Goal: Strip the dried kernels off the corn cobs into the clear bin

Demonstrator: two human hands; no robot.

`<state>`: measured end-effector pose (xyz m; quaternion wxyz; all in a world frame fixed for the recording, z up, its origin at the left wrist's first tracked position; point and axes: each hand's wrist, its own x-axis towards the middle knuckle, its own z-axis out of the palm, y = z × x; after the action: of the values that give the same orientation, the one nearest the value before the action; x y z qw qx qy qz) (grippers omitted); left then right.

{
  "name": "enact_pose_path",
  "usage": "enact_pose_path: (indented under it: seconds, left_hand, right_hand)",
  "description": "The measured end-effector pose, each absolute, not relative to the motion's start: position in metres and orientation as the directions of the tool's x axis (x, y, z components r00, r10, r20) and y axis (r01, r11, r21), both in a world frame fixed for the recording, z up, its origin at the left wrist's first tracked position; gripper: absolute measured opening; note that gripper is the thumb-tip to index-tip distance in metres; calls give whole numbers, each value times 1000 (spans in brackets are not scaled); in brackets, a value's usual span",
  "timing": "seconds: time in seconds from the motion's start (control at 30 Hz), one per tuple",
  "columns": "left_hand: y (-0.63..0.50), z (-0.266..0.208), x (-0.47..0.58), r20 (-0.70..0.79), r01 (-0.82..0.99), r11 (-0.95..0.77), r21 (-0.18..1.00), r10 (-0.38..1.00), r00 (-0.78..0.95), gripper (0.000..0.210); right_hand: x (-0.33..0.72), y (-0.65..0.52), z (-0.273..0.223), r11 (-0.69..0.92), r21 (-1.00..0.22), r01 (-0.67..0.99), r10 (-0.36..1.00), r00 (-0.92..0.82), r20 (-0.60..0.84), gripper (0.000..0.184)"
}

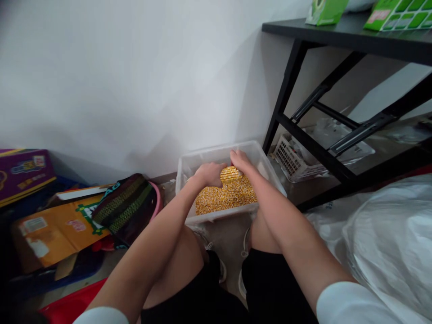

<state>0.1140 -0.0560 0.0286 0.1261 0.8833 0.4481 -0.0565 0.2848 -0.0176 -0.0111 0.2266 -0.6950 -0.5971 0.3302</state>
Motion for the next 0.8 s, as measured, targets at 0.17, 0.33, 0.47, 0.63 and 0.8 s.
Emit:
enact_pose_path:
  seconds: [0.17, 0.33, 0.47, 0.63, 0.8]
  left_hand:
    - [-53, 25, 119, -297, 807, -574, 135, 754, 586, 64]
    - [-37, 17, 106, -348, 830, -534, 162, 756, 554, 69]
    - [-25, 14, 87, -406, 829, -489, 272, 722, 560, 57]
    - [-18, 10, 77, -497, 855, -394, 338, 697, 518, 49]
    - [-23, 10, 87, -449, 866, -423, 265, 741, 499, 63]
  right_hand:
    - [296, -11, -36, -418, -819, 393, 907, 128, -402, 60]
    - [300, -9, -36, -507, -842, 186, 860, 180, -478, 49]
    - [286, -16, -26, -378, -872, 310, 921, 25, -390, 44]
    - [258, -31, -14, -59, -742, 668, 968, -142, -205, 61]
    - [245, -38, -6, 97, -526, 845, 971, -196, -136, 74]
